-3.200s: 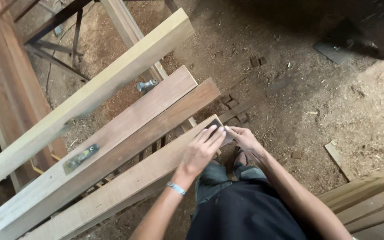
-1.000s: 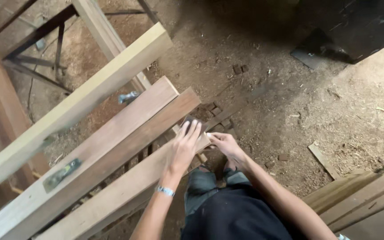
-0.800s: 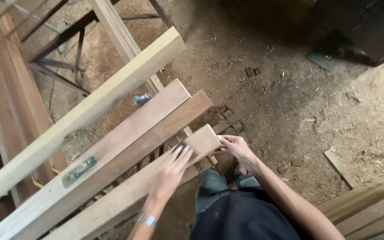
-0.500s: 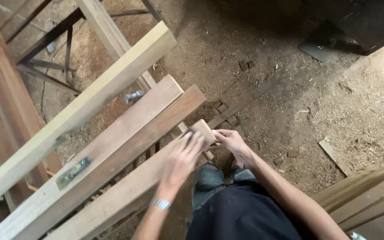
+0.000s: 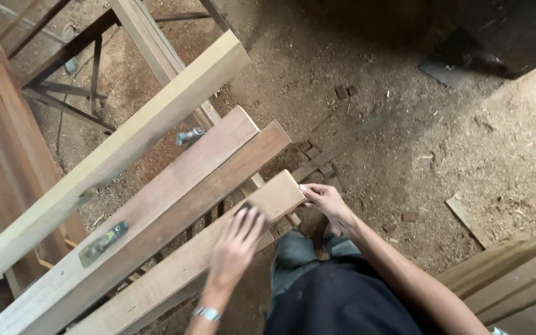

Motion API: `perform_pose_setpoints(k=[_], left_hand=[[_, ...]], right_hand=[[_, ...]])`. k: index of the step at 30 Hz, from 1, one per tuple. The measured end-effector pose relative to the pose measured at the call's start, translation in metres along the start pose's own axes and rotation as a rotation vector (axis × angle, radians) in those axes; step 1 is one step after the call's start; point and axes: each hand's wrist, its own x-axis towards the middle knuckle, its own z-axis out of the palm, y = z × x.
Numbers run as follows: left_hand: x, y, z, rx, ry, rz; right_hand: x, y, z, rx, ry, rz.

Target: The person sands several wooden planks by hand using a piece of sandpaper, wiping the wood with their hand between sanding strokes.

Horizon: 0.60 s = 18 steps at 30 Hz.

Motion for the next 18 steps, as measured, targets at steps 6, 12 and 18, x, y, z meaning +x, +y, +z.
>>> perform_pose_setpoints(k=[6,12,18], left_hand=[[0.103,0.045,0.037,-0.17,0.121,-0.105],[0.073,0.026,0.036,-0.114,0.117,-0.161],[0.022,0.009,0.013,-0.071,0.039,-0.351]], right_hand=[[0.004,0.018,-0.01,0.024,-0.063,-0.066],[-0.017,-0.014,0.008,0.045,0.011,0.005],[-0.028,-0.041,0.021,0.0,0.001,0.022]])
